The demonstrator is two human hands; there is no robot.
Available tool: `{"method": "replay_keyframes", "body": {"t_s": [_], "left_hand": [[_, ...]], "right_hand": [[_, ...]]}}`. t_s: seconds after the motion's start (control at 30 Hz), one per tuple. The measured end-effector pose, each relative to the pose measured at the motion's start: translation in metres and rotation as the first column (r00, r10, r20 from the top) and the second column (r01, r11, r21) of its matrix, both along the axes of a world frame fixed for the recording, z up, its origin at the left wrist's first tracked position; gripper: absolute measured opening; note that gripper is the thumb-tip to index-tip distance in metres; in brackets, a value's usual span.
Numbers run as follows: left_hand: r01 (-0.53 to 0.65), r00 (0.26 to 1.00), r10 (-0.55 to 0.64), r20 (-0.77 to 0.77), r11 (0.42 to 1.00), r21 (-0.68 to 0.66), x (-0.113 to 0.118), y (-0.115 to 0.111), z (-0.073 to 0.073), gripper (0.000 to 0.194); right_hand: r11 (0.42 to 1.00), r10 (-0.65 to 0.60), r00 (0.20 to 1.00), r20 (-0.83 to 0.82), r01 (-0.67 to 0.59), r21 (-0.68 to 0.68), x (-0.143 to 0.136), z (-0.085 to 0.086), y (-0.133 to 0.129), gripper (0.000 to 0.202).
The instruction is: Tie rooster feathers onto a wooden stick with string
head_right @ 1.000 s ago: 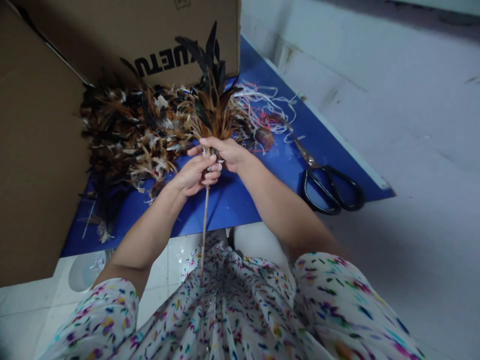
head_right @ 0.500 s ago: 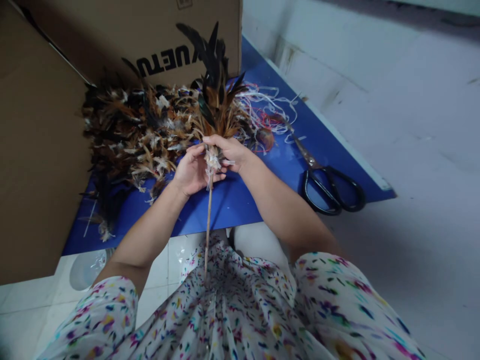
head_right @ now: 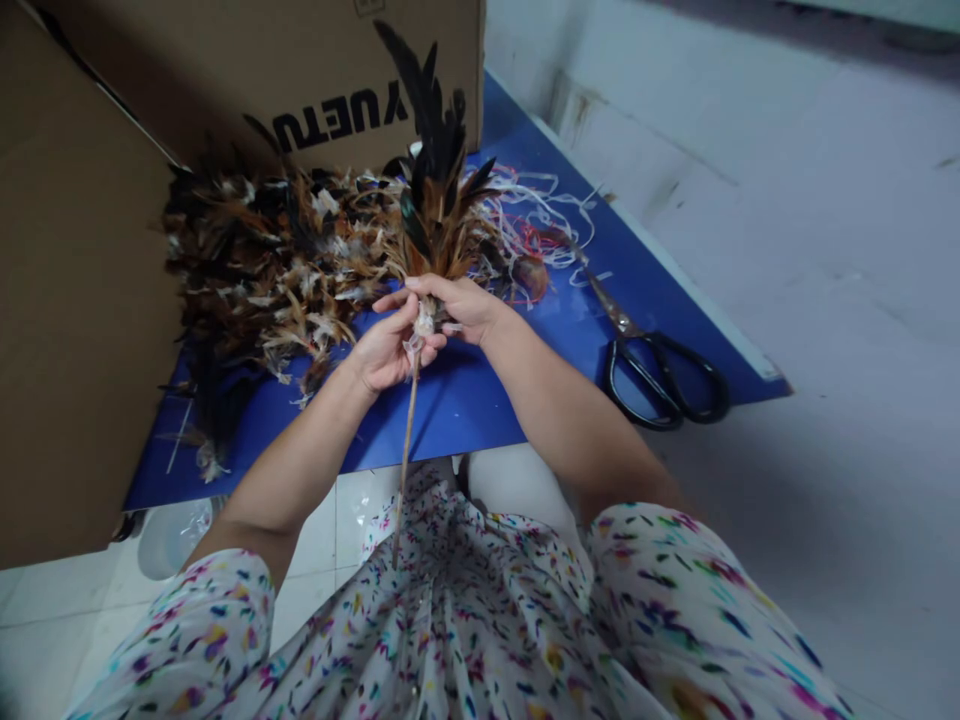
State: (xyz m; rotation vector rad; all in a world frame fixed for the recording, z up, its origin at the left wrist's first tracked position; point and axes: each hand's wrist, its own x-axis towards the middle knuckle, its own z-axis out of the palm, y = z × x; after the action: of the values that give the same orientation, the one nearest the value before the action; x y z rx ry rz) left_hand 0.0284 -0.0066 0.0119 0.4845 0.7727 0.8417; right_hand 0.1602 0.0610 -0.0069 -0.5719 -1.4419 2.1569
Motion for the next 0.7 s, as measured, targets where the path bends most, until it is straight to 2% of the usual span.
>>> {"method": "replay_keyframes", "body": {"t_s": [0.1, 0.27, 0.4, 0.53, 0.7], "left_hand": [[0.034, 0.999, -0.034, -0.005, 0.999, 0.012, -0.002, 0.001, -0.001, 0.042], [0.067, 0.997, -0.069, 0.021, 0.996, 0.059, -0.003, 0.000, -0.002, 0.035], [-0.017, 0.994, 0.024, -0.109, 0.997, 0.072, -0.001, -0.001, 0.000, 0.028], [-0.068, 0.957, 0.111, -0.267, 0.984, 0.166, 0.001, 0.000, -0.002, 0.025], [-0.118, 0.929, 0.207, -0.307, 0.951, 0.286, -0.001, 0.004, -0.011, 0.025]], "right_hand": [[0.998, -0.049, 0.999, -0.015, 0.049, 0.026, -0.001, 0.003, -0.004, 0.038], [0.999, -0.040, 0.999, 0.005, 0.039, 0.007, -0.001, 0.006, -0.008, 0.040], [0.994, -0.111, 0.994, 0.020, 0.111, 0.000, -0.002, 0.005, -0.006, 0.039], [0.995, -0.095, 0.995, 0.034, 0.096, -0.040, -0.002, 0.007, -0.007, 0.041], [0.990, -0.119, 0.993, -0.003, 0.118, -0.077, -0.003, 0.011, -0.009, 0.038]]}}
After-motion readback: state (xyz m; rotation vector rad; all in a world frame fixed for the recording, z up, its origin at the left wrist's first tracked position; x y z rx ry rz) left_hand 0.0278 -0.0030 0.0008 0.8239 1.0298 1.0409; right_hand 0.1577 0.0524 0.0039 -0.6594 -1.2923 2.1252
